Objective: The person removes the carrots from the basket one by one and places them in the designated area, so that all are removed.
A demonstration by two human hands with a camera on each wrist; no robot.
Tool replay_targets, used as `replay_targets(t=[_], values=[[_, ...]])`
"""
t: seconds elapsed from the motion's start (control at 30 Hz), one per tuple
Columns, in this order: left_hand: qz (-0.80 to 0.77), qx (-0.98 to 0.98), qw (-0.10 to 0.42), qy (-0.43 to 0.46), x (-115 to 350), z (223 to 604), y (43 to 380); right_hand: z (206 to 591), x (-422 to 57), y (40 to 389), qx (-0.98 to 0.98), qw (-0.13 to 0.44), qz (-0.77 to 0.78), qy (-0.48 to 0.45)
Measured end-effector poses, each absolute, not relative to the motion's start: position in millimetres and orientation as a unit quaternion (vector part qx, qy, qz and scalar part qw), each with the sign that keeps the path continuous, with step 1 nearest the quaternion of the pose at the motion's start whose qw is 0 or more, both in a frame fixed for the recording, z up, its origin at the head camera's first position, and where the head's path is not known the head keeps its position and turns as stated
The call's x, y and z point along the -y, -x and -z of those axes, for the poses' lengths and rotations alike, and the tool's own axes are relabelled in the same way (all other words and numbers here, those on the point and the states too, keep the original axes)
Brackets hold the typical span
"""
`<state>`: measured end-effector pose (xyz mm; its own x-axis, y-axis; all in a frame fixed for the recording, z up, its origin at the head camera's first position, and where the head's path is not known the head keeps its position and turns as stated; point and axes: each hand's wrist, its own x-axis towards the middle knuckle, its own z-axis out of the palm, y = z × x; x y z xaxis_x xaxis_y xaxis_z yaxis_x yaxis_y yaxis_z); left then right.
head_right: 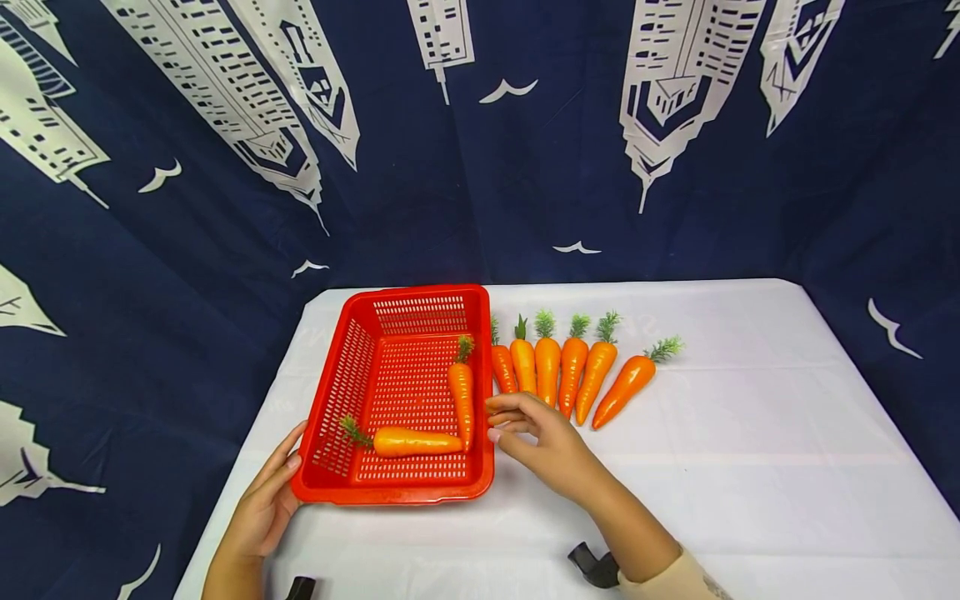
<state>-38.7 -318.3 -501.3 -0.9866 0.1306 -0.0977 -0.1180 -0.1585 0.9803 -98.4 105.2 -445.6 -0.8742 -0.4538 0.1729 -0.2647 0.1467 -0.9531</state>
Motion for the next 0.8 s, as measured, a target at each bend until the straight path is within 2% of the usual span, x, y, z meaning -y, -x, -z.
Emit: replay_targets(t=[0.5, 0.8], values=[[-0.760, -0.645, 0.080, -0.002, 318, 501, 39, 442, -87, 92, -0.750, 0.124, 0.604, 0.240], [-0.760, -0.645, 0.080, -0.002, 317, 500, 39, 443, -76, 92, -0.749, 0.121, 0.593, 0.269]])
